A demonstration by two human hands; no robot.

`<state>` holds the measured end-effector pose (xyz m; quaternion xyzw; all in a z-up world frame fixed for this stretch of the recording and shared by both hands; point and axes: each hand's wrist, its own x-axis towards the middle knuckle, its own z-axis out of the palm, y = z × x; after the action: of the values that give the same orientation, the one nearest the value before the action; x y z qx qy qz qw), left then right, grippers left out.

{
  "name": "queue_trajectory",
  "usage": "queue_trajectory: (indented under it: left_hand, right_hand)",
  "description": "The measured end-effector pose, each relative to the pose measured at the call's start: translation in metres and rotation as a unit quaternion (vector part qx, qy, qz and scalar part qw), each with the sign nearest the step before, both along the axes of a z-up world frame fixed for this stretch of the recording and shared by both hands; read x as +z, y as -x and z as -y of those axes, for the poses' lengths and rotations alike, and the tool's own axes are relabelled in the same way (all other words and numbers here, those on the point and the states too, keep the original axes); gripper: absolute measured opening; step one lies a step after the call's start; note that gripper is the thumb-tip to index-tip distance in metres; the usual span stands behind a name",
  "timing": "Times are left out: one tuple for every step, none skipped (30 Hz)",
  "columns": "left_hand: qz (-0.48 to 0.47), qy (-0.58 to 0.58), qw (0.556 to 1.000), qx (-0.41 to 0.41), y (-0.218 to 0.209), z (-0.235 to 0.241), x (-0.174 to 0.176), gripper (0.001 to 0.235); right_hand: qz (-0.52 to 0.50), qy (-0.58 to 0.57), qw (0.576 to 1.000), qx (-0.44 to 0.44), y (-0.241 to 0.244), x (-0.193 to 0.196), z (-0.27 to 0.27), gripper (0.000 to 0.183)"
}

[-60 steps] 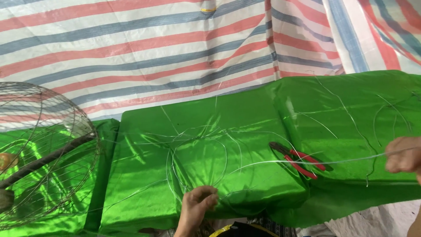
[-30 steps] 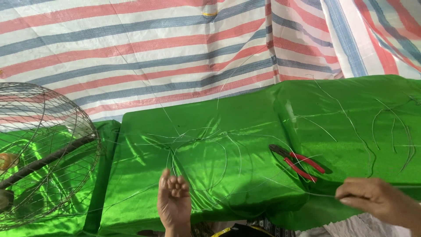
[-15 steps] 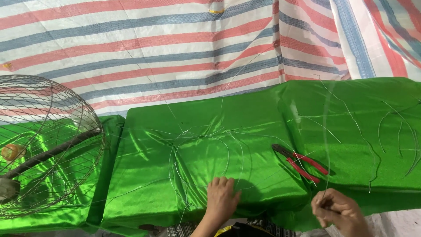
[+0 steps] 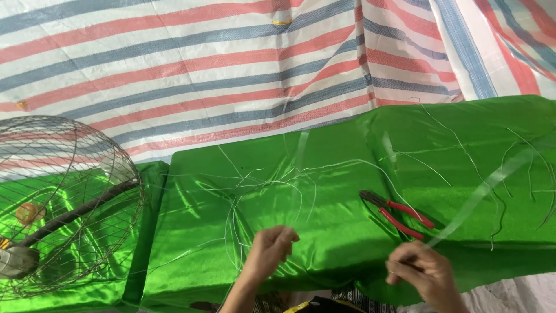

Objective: Assembling a wire frame structure by bending and joining thin metal wires using pliers.

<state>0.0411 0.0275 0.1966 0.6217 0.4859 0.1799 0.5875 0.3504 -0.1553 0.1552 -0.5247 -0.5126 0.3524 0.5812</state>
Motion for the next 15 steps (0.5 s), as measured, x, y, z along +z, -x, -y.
queue_trajectory:
  left_hand:
    - [-0.002, -0.002, 1.0, -0.003, 0.006, -0.004, -0.005, 0.034]
    - [0.068, 0.0, 0.998, -0.016, 0.011, -0.007, -0.012, 0.037]
    - [0.137, 0.001, 0.99, -0.03, 0.017, -0.01, -0.018, 0.04]
    - [0.136, 0.001, 0.99, -0.032, 0.016, -0.009, -0.019, 0.04]
    - [0.13, -0.009, 0.991, -0.035, 0.016, -0.009, -0.021, 0.036]
    - [0.125, -0.019, 0.991, -0.038, 0.015, -0.008, -0.024, 0.035]
    - [0.124, -0.018, 0.991, -0.041, 0.013, -0.006, -0.023, 0.035]
    - [0.145, 0.01, 0.988, -0.061, 0.013, -0.005, -0.022, 0.018]
    - [0.165, 0.038, 0.982, -0.082, 0.012, -0.003, -0.02, 0.022]
    - [0.165, 0.038, 0.982, -0.08, 0.012, -0.003, -0.019, 0.022]
    - [0.145, 0.024, 0.986, -0.083, 0.011, -0.003, -0.018, 0.018]
    - [0.126, 0.011, 0.988, -0.087, 0.011, -0.003, -0.017, 0.017]
    - [0.127, 0.011, 0.988, -0.086, 0.011, -0.003, -0.016, 0.017]
    - [0.109, 0.009, 0.992, -0.06, 0.01, -0.002, -0.015, 0.022]
    - [0.092, 0.008, 0.995, -0.035, 0.009, -0.002, -0.013, 0.032]
  right_hand:
    - [-0.002, -0.002, 1.0, -0.003, 0.005, -0.002, -0.011, 0.005]
    - [0.027, -0.021, 0.999, 0.025, 0.01, -0.004, -0.021, 0.002]
    - [0.056, -0.04, 0.996, 0.053, 0.015, -0.007, -0.031, 0.003]
    - [0.055, -0.041, 0.996, 0.051, 0.023, -0.001, -0.042, 0.003]
    - [0.059, -0.047, 0.995, 0.063, 0.031, 0.006, -0.054, 0.007]
    - [0.063, -0.053, 0.994, 0.075, 0.039, 0.012, -0.065, 0.011]
    - [0.062, -0.053, 0.994, 0.072, 0.043, 0.011, -0.07, 0.011]
    - [-0.01, -0.003, 0.995, 0.098, 0.048, 0.01, -0.076, 0.01]
    - [-0.081, 0.046, 0.988, 0.122, 0.053, 0.009, -0.084, 0.008]
    - [-0.081, 0.046, 0.988, 0.124, 0.056, 0.013, -0.087, 0.008]
    - [-0.114, 0.059, 0.983, 0.135, 0.06, 0.017, -0.091, 0.01]
    - [-0.146, 0.073, 0.976, 0.145, 0.064, 0.02, -0.094, 0.013]
    - [-0.145, 0.074, 0.976, 0.146, 0.066, 0.017, -0.095, 0.013]
    - [-0.147, 0.057, 0.976, 0.153, 0.067, 0.014, -0.097, 0.013]
    - [-0.148, 0.04, 0.975, 0.161, 0.067, 0.011, -0.098, 0.014]
